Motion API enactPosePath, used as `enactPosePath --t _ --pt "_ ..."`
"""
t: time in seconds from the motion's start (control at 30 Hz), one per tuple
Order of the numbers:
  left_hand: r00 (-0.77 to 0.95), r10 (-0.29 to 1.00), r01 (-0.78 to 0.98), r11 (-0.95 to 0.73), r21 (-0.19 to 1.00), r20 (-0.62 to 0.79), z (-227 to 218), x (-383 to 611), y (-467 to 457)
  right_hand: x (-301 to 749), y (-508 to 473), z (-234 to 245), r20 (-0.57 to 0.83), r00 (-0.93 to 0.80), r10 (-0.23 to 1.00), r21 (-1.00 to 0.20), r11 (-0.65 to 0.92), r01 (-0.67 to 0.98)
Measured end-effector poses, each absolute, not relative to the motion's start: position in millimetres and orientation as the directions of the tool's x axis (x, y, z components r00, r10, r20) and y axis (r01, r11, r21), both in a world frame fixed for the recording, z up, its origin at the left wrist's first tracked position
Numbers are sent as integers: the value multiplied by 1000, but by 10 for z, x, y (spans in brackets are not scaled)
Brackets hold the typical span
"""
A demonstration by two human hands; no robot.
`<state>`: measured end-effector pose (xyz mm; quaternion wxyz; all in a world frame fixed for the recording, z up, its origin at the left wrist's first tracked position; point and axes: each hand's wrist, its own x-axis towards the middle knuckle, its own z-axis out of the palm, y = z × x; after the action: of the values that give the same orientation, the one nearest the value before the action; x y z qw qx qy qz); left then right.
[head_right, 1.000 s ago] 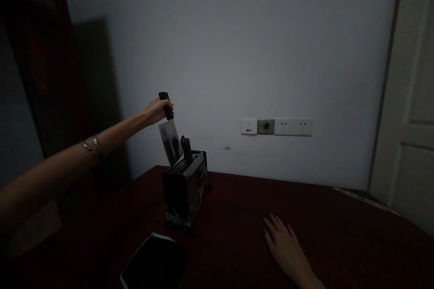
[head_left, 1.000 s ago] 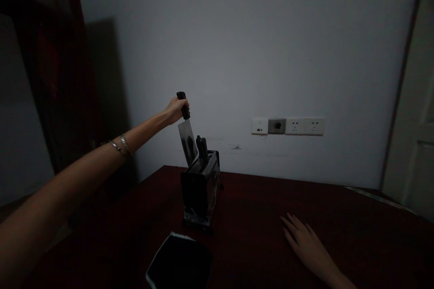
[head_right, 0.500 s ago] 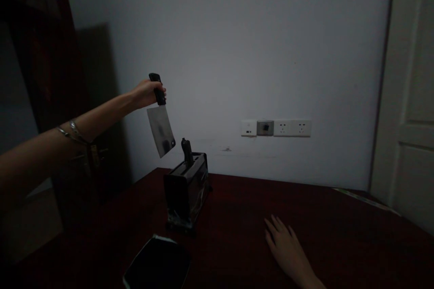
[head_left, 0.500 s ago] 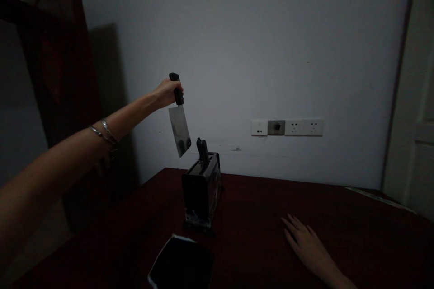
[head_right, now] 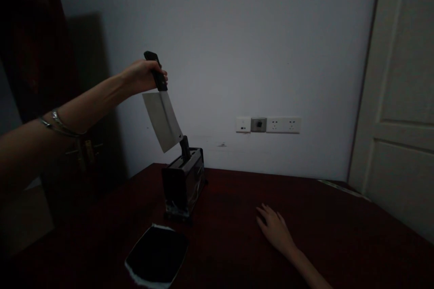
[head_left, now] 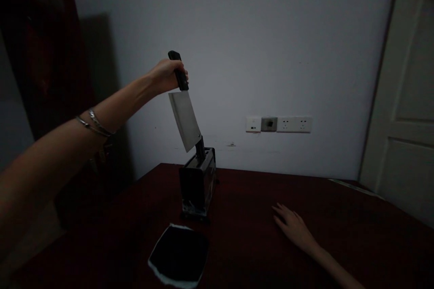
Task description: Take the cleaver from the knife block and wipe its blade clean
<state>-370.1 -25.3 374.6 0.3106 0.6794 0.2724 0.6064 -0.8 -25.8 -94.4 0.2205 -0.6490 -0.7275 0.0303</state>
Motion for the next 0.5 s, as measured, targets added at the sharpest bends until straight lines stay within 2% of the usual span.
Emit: enactPosePath --t 0.17,0.27,0.5 --pt "138 776 -97 -608 788 616 3557 -3394 -342 83 -296 -578 221 57 973 -685 113 719" --pt "148 773 -159 -597 786 617 3385 -3184 -371 171 -348 -324 204 118 972 -760 81 645" --pt "243 760 -245 -554 796 603 2775 -2671 -395 216 -591 235 128 111 985 -889 64 453"
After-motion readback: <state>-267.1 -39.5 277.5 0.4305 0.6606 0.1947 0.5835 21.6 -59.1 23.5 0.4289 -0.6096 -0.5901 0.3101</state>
